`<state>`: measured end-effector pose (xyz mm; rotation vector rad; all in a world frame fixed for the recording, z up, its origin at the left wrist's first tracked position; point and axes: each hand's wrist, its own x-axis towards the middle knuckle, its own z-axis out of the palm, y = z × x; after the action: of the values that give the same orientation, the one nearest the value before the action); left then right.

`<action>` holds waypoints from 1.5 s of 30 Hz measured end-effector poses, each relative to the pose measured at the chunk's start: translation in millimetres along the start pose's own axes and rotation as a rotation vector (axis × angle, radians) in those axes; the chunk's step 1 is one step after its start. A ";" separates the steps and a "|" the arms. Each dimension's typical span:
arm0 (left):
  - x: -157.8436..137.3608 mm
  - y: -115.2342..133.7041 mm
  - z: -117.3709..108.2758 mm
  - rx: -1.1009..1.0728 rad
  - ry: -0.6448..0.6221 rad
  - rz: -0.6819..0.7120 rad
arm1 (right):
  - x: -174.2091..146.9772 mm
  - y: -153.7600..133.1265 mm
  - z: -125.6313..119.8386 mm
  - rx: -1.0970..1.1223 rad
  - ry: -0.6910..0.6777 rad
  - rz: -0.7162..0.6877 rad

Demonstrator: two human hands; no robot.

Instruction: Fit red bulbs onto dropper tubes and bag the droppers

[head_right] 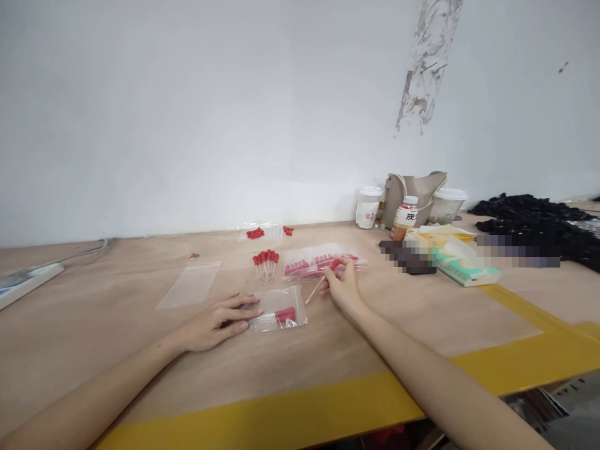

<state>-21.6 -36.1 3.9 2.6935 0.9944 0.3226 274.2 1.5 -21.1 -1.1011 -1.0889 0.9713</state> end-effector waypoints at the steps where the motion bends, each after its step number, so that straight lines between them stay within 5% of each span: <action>1: 0.2 -0.3 0.2 0.002 0.001 0.005 | -0.7 -0.3 1.3 0.026 0.008 -0.004; 9: 0.6 2.5 2.4 -0.005 0.065 0.002 | -0.8 3.3 4.6 0.118 0.009 0.100; 16: -0.1 5.8 1.8 -0.006 0.093 0.004 | 6.8 6.9 -7.7 0.082 0.098 -0.015; 19: -0.2 6.1 1.7 -0.010 0.094 0.002 | 4.6 6.4 -6.3 0.118 0.093 0.050; 24: 0.0 4.7 2.6 -0.041 0.104 0.006 | -9.9 1.5 8.3 0.237 -0.001 0.231; 27: 0.2 4.6 2.5 -0.047 0.108 0.005 | -16.3 -1.3 9.5 0.173 -0.184 0.250; 31: 0.9 5.4 1.7 -0.053 0.100 0.005 | -15.4 -0.6 3.1 -0.238 -0.414 0.047; 34: 1.3 5.2 1.7 -0.049 0.093 -0.001 | -11.3 3.2 2.7 -0.488 -0.425 -0.191; 38: 1.1 5.1 2.4 -0.033 0.090 -0.004 | -10.4 6.1 10.8 -0.687 -0.405 -0.335; 42: 0.8 6.0 2.1 -0.026 0.097 0.008 | -13.0 1.3 15.2 -0.704 -0.627 -0.412; 45: 0.8 6.3 0.8 -0.015 0.074 0.007 | -9.2 -4.1 9.4 -0.601 -0.702 -0.334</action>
<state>-17.0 -40.2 5.1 2.6901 0.9994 0.4327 263.5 -6.4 -17.8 -1.0024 -2.1652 0.7872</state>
